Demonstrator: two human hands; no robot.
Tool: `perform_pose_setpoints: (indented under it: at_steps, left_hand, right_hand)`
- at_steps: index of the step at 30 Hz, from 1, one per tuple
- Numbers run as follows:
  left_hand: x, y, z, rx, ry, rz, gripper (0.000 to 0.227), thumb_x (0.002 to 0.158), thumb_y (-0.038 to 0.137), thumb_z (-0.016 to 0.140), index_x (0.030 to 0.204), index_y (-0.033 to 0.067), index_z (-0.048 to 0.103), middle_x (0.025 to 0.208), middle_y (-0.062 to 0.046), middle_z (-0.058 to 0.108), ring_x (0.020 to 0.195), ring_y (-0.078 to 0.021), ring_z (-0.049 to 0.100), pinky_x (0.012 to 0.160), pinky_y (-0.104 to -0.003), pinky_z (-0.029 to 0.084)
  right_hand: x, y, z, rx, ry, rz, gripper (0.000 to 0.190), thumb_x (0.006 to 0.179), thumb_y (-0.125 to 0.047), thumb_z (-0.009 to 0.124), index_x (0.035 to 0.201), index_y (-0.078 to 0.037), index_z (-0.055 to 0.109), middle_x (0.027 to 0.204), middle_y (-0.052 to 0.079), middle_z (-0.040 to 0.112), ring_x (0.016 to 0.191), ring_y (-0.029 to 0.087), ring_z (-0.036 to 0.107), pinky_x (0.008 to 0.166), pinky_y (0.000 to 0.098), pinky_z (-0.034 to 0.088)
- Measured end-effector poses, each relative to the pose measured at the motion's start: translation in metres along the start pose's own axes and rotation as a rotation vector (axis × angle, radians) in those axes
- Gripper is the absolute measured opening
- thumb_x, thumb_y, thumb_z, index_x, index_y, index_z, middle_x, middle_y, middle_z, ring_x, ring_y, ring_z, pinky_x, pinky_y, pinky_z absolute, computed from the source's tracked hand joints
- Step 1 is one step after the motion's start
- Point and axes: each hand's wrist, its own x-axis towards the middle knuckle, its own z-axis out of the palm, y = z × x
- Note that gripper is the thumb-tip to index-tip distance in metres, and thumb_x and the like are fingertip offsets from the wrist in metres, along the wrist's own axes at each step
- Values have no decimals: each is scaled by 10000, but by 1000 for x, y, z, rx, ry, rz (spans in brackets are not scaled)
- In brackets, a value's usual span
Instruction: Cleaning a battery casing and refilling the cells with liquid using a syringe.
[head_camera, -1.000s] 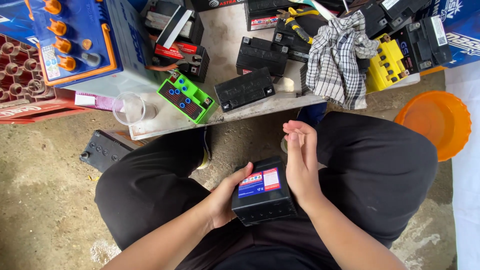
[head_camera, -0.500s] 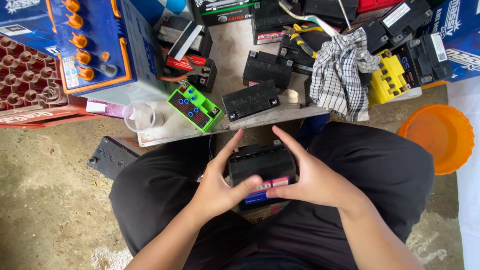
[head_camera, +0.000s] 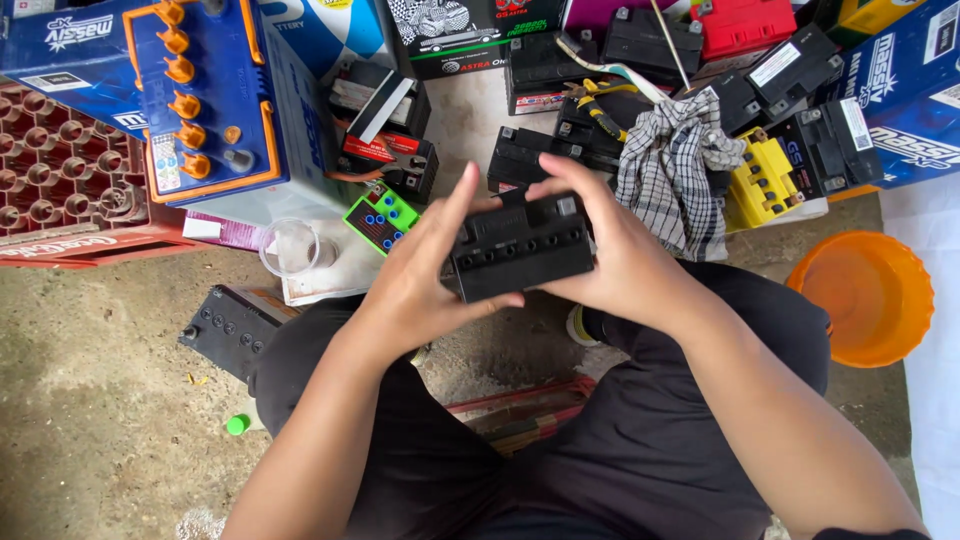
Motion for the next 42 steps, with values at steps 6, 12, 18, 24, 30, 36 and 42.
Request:
perform_pose_setpoints:
  at_steps: [6, 12, 18, 24, 30, 36, 42]
  left_hand:
    - [19, -10, -3, -106, 20, -118, 1133, 829, 383, 896, 1636, 160, 132, 1457, -166, 590, 1397, -281, 556, 1172, -359, 394]
    - [26, -12, -3, -243, 58, -166, 1158, 810, 281, 922, 1636, 131, 125, 1408, -135, 612, 1309, -221, 604, 1153, -317, 405]
    - [27, -11, -2, -228, 60, -185, 1160, 809, 320, 910, 1632, 150, 109, 1492, -224, 569, 1486, -302, 508, 1201, -366, 364]
    - [30, -9, -6, -282, 49, -168, 1102, 826, 272, 906, 1627, 139, 161, 1479, -190, 578, 1541, -325, 424, 1252, -391, 301]
    - [33, -9, -5, -270, 84, -178, 1083, 816, 234, 922, 1617, 128, 200, 1596, -143, 459, 1520, -286, 430, 1269, -398, 300]
    - [31, -8, -6, -270, 64, -159, 1110, 879, 309, 868, 1635, 167, 68, 1571, -241, 495, 1541, -314, 414, 1253, -406, 291]
    - [30, 2, -9, -265, -20, -407, 1198, 839, 84, 869, 1622, 230, -26, 1719, -109, 239, 1467, -250, 435, 1139, -320, 325]
  right_hand:
    - [21, 14, -1, 76, 22, -6, 1094, 753, -161, 924, 1586, -145, 216, 1403, 149, 563, 1320, 235, 586, 1144, 339, 365]
    - [29, 13, -6, 111, -16, 25, 1138, 743, -170, 929, 1599, -160, 179, 1439, 143, 546, 1342, 235, 559, 1158, 343, 332]
    - [29, 17, -8, 107, -46, 14, 1154, 773, -154, 912, 1611, -184, 120, 1535, 157, 502, 1420, 253, 521, 1132, 340, 363]
    - [29, 21, -10, 102, -89, 59, 1131, 816, -181, 870, 1615, -161, 69, 1725, 194, 162, 1592, 275, 210, 1245, 372, 200]
    - [31, 19, -11, 93, -58, 44, 1012, 815, -114, 847, 1593, -161, 201, 1692, 159, 274, 1560, 281, 288, 1244, 375, 223]
    - [29, 25, -7, 75, -36, 33, 985, 835, -134, 844, 1585, -155, 206, 1682, 177, 281, 1553, 318, 297, 1246, 412, 242]
    - [25, 32, 1, 112, 1, 38, 968, 852, -190, 844, 1585, -175, 212, 1684, 160, 291, 1537, 306, 348, 1234, 408, 287]
